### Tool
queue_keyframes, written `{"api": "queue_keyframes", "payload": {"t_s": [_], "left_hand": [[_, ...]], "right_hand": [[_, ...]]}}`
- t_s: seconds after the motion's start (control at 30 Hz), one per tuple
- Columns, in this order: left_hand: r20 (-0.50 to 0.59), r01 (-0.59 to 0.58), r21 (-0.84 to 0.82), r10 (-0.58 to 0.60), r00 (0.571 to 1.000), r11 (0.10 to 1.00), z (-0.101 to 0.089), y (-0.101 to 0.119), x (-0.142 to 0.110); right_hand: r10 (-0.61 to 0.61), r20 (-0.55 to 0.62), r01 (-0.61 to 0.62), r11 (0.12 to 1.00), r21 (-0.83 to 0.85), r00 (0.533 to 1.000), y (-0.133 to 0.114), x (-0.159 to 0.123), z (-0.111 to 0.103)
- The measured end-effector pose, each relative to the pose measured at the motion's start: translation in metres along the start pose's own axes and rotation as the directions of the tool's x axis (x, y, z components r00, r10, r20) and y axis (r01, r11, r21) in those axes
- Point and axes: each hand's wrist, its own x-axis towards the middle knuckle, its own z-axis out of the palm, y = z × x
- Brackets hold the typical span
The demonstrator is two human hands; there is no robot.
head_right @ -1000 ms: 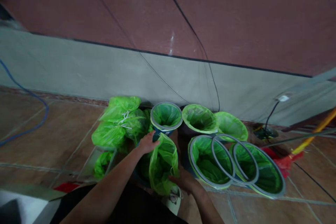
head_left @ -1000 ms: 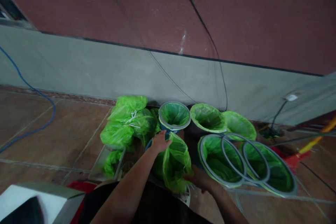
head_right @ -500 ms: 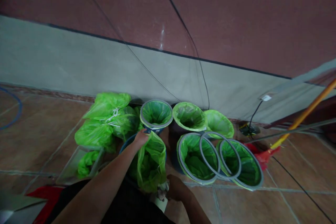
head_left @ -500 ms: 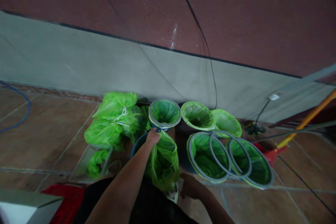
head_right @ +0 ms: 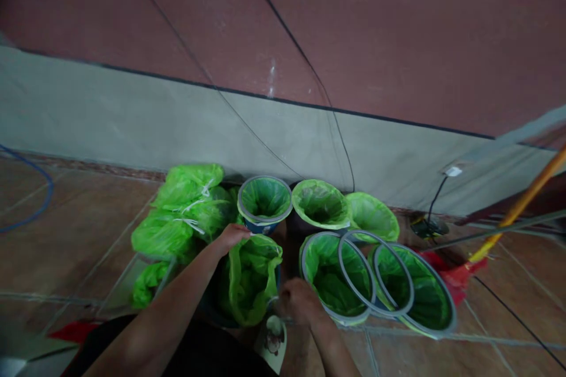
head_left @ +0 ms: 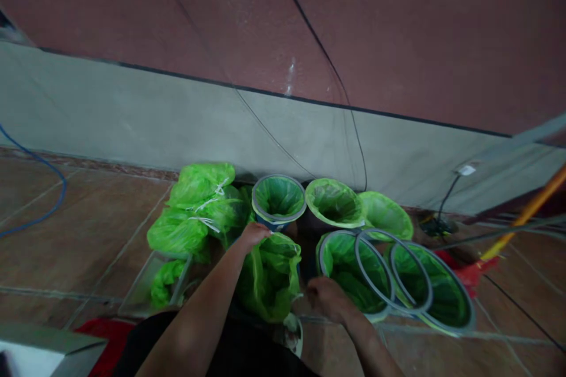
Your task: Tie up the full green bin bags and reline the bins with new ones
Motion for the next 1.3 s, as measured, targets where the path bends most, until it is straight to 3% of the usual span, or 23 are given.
{"api": "queue_keyframes", "payload": {"t_s": [0.17,0.27,0.33,0.43,0.5,0.57,0.63,0.73,0.8,0.9,1.0,1.1,1.17,1.3], "left_hand": [[-0.043,-0.077,0.093,0.082,0.996,0.993,-0.010,0.017,-0.009],[-0.044,-0.126,0.133,0.133,0.990,0.983,-0.017,0.032,-0.022],[-0.029,-0.182,0.118,0.187,0.982,0.976,-0.024,0.044,-0.035],[0.036,-0.297,-0.137,0.304,0.952,0.945,-0.040,0.063,-0.064],[0.080,-0.305,-0.371,0.357,0.931,0.877,-0.054,0.075,-0.086],[0.103,-0.315,-0.503,0.417,0.903,0.805,-0.069,0.084,-0.105],[0.106,-0.339,-0.552,0.467,0.878,0.762,-0.080,0.089,-0.117],[0.075,-0.367,-0.538,0.477,0.876,0.758,-0.086,0.088,-0.121],[0.085,-0.374,-0.524,0.485,0.871,0.765,-0.084,0.084,-0.117],[0.139,-0.361,-0.508,0.488,0.862,0.782,-0.074,0.077,-0.106],[0.110,-0.309,-0.501,0.413,0.904,0.809,-0.065,0.068,-0.095],[0.022,-0.249,-0.556,0.314,0.949,0.793,-0.057,0.057,-0.086],[0.050,-0.218,-0.561,0.295,0.954,0.798,-0.051,0.049,-0.082],[0.253,-0.272,-0.453,0.415,0.874,0.849,-0.046,0.040,-0.081]], "right_hand": [[0.014,-0.276,0.040,0.981,0.190,0.961,-0.015,0.014,-0.024],[0.024,-0.420,0.171,0.891,0.420,0.907,-0.035,0.027,-0.033],[0.045,-0.461,0.280,0.740,0.611,0.886,-0.056,0.031,-0.038],[0.077,-0.456,0.397,0.381,0.835,0.887,-0.092,0.029,-0.046],[0.095,-0.445,0.431,0.139,0.892,0.891,-0.112,0.025,-0.051],[0.135,-0.441,0.447,-0.010,0.895,0.887,-0.126,0.024,-0.054],[0.191,-0.436,0.445,0.000,0.896,0.879,-0.133,0.026,-0.052],[0.195,-0.405,0.364,0.214,0.906,0.893,-0.140,0.035,-0.042],[0.087,-0.410,0.359,0.343,0.868,0.908,-0.146,0.043,-0.032],[-0.123,-0.394,0.404,0.468,0.786,0.911,-0.156,0.052,-0.019],[-0.146,-0.315,0.341,0.563,0.753,0.938,-0.165,0.056,-0.015],[-0.135,-0.305,0.328,0.541,0.774,0.943,-0.168,0.054,-0.023],[-0.119,-0.311,0.328,0.478,0.814,0.943,-0.166,0.052,-0.033],[0.011,-0.351,0.334,0.278,0.901,0.936,-0.149,0.047,-0.056]]}}
